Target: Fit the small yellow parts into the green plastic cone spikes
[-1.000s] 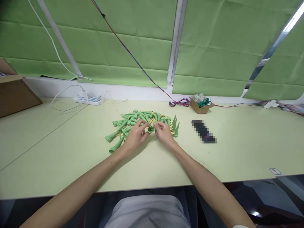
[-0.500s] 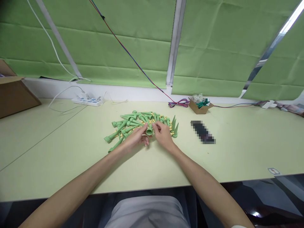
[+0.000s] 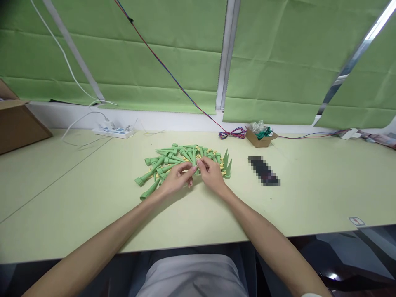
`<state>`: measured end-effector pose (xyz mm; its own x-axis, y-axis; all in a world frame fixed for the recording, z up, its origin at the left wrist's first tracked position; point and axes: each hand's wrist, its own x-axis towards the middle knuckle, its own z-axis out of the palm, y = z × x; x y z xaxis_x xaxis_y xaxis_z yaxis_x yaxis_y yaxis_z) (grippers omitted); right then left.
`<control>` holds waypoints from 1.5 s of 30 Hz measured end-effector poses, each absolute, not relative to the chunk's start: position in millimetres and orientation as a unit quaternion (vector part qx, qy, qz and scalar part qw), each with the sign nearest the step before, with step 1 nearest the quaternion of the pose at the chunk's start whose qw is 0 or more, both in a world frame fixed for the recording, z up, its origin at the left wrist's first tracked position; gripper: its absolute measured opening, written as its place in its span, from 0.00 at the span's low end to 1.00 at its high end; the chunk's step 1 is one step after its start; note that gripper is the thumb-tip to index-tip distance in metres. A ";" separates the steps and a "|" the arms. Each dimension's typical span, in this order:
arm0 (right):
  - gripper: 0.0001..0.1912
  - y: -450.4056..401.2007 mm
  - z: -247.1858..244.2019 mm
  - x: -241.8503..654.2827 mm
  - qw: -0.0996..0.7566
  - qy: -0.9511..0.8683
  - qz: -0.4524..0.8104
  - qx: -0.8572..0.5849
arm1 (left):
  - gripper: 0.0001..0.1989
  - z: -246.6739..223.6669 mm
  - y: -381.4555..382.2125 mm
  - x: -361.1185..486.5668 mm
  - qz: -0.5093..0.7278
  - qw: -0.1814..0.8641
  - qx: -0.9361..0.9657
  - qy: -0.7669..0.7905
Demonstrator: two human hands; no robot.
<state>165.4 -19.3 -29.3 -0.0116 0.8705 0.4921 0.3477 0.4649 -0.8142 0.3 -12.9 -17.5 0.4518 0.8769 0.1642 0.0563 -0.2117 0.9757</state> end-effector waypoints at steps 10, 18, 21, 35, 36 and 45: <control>0.23 -18.0 -25.9 164.6 0.539 -0.621 0.363 -0.439 | 0.15 -15.1 -16.6 -1.5 0.410 0.423 0.710 0.386; 0.26 -16.5 -28.1 163.6 0.522 -0.602 0.426 -0.429 | 0.07 -25.6 -6.2 -6.3 0.426 0.241 0.803 0.339; 0.25 -13.8 -31.8 164.4 0.512 -0.595 0.442 -0.435 | 0.07 -28.9 -6.0 -7.1 0.417 0.194 0.830 0.316; 0.24 -8.0 -37.2 167.8 0.572 -0.559 0.369 -0.473 | 0.20 -23.5 -10.6 0.3 0.428 0.284 0.756 0.405; 0.24 -8.1 -36.7 168.9 0.578 -0.561 0.351 -0.477 | 0.19 -22.1 -10.3 0.5 0.425 0.317 0.733 0.425; 0.21 -16.9 -34.6 166.6 0.546 -0.637 0.314 -0.445 | 0.26 -8.8 -12.8 1.9 0.313 0.675 0.517 0.423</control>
